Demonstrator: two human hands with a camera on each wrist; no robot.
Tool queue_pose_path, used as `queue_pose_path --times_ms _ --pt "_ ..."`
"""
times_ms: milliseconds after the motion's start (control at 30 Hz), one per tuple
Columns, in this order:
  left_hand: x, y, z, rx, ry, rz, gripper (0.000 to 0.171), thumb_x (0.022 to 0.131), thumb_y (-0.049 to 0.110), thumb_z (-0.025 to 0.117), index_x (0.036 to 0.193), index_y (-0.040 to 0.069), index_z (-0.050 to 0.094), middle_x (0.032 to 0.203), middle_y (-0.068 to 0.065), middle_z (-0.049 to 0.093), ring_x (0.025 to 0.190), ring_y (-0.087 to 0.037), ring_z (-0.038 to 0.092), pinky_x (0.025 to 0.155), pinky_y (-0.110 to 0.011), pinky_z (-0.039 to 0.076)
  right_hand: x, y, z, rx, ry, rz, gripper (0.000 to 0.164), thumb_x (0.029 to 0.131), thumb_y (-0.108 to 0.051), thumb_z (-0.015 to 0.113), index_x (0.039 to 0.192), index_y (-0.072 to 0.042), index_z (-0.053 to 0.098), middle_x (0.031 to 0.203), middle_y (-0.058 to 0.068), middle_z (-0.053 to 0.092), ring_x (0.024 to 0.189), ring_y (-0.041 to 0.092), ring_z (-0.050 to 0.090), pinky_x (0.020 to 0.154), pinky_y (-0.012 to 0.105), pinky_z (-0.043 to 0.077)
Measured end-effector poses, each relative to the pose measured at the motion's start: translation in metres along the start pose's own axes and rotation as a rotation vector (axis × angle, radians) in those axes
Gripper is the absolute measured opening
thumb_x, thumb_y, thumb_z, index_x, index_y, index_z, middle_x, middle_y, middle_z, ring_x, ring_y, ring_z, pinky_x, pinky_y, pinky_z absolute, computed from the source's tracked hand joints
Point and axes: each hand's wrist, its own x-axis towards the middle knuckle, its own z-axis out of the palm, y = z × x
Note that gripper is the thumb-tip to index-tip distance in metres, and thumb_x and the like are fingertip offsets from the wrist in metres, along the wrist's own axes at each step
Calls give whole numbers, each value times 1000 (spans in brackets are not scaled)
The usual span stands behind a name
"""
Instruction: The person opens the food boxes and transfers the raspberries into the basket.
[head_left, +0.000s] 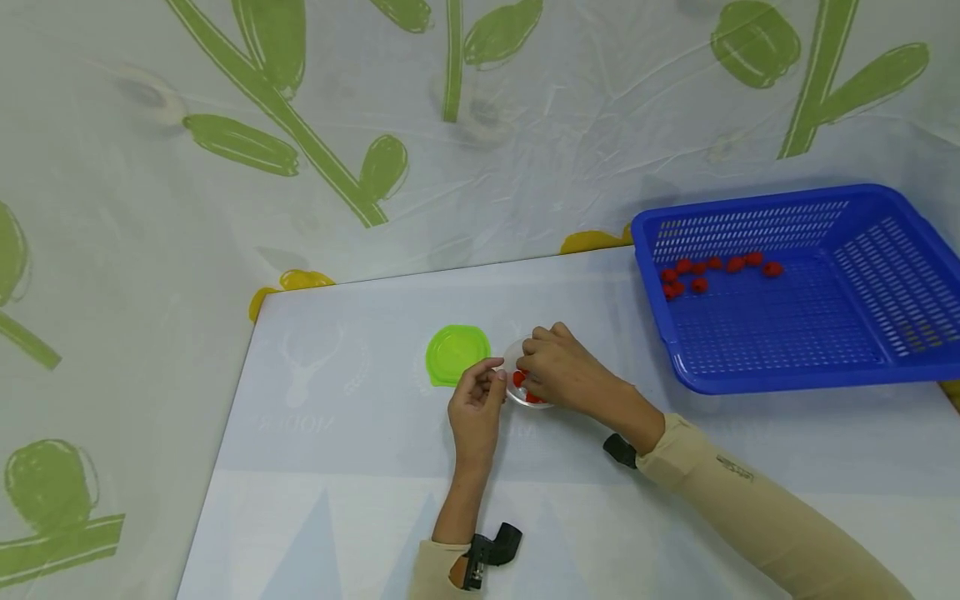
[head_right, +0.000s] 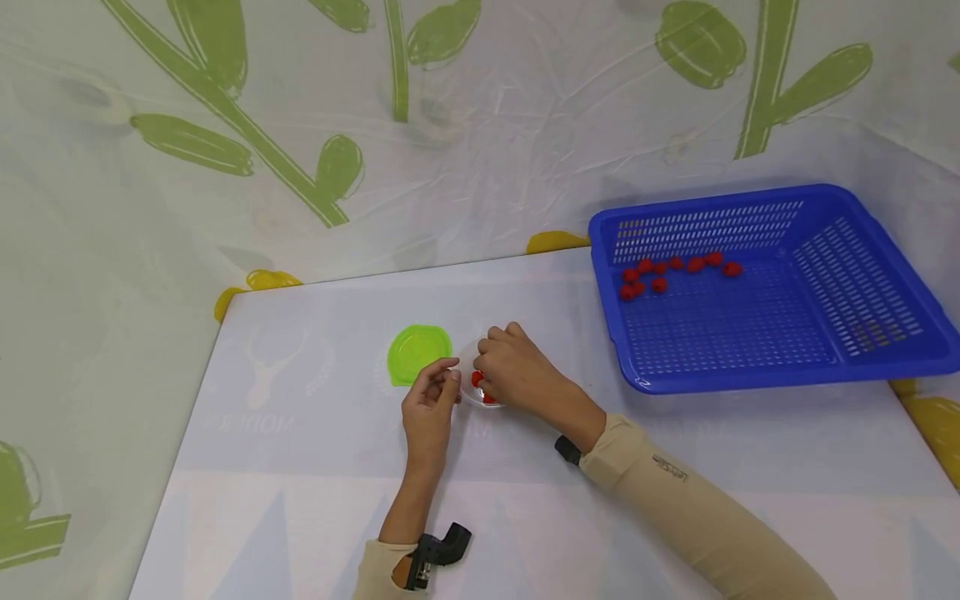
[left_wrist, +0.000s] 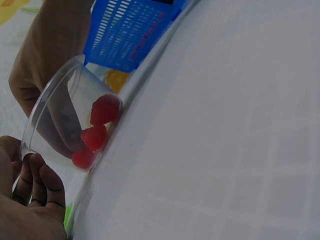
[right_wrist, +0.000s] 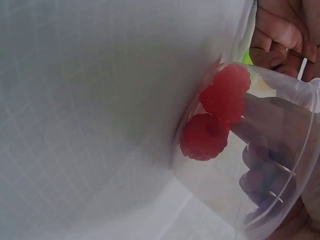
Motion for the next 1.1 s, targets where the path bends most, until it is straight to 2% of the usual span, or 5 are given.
queue_pose_path --times_ms 267,433,567,867,1100 --pt "0 0 0 5 1 13 24 89 6 59 111 -3 59 85 -16 55 71 -19 52 59 -21 46 6 -3 3 -85 -10 -20 8 73 -17 74 67 -16 68 63 -7 48 65 13 40 64 29 27" --pt "0 -1 0 -3 5 11 24 88 7 60 110 -3 59 85 -16 56 71 -19 52 60 -20 46 8 -4 4 -103 -15 -10 12 74 -19 74 66 -15 66 62 -7 48 64 13 40 64 29 27" --pt "0 -2 0 -5 2 9 25 89 7 60 111 -4 59 85 -16 56 71 -18 52 60 -20 46 7 -3 5 -108 -30 -6 9 76 -20 72 69 -16 68 63 -8 48 65 13 40 65 29 27" --pt "-1 -2 1 -14 6 9 24 89 6 59 110 -5 59 86 -17 56 72 -18 52 61 -20 46 0 0 -2 -39 18 -38 5 75 -21 75 73 -18 72 63 -10 48 65 13 39 64 29 26" --pt "0 -2 0 5 10 7 23 89 7 60 110 -2 60 84 -15 55 71 -19 51 59 -20 45 -5 0 -16 21 92 -16 4 74 -19 75 72 -17 72 60 -10 45 65 13 39 64 29 27"
